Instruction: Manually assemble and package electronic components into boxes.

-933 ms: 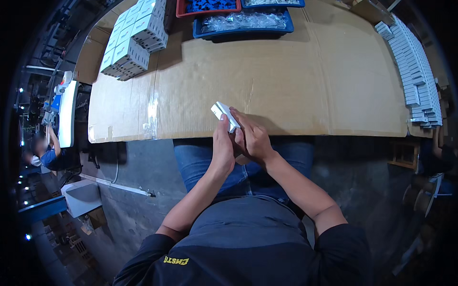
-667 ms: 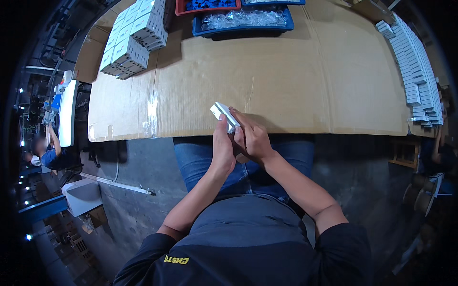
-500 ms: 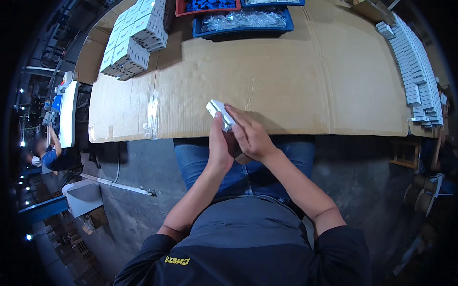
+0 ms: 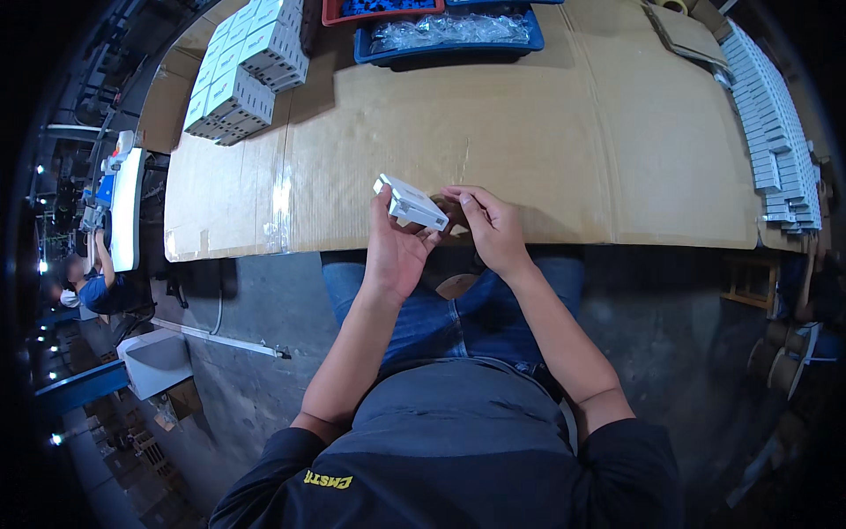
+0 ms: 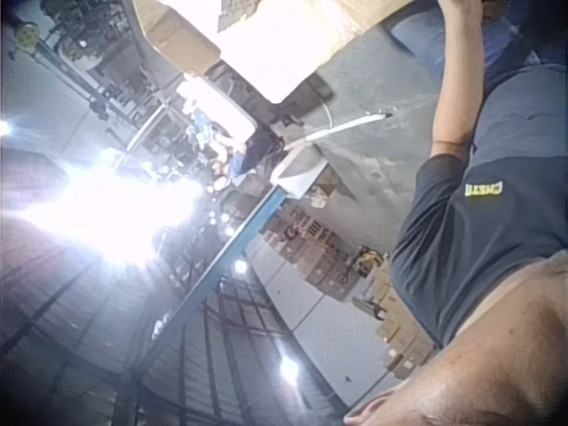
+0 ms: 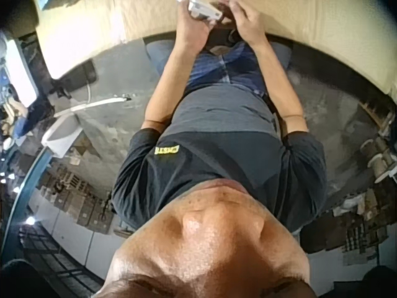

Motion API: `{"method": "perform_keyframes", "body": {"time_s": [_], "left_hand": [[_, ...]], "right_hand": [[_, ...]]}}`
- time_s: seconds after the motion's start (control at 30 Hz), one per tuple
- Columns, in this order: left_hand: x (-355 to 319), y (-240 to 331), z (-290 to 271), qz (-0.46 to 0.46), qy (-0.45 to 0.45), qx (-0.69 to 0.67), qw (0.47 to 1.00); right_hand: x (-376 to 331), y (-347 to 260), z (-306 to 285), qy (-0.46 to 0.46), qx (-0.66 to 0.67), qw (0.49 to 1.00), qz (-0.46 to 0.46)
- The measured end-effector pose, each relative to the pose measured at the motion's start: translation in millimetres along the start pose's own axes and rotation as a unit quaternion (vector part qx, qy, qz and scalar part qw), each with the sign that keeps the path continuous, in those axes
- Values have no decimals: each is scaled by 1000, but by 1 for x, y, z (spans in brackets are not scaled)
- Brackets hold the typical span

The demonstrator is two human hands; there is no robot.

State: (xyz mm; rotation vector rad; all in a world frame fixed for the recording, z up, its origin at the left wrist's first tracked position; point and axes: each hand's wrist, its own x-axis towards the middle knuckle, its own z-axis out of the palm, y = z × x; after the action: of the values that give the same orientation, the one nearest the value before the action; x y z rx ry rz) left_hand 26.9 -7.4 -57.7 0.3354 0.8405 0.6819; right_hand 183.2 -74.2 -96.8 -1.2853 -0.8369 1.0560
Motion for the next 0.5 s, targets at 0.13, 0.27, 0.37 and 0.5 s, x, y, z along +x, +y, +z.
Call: {"method": "perform_keyframes", "body": {"time_s": [0.13,0.27,0.37,0.5], "left_hand": [[-1,-1,5,66,-15,68,995],[-3,-6,5,214,-70,219,949],[5,-9,-10,263,-114,288,914],[3,-3,-7,310,-168,390,851]], "right_hand": [[1,-1,0,9,-16,1000,-3],[1,-13,2,10,-16,1000,-6],[-3,-36,1,-16,36,999,32],[-4,-55,-1,-64,43,996,51]]}}
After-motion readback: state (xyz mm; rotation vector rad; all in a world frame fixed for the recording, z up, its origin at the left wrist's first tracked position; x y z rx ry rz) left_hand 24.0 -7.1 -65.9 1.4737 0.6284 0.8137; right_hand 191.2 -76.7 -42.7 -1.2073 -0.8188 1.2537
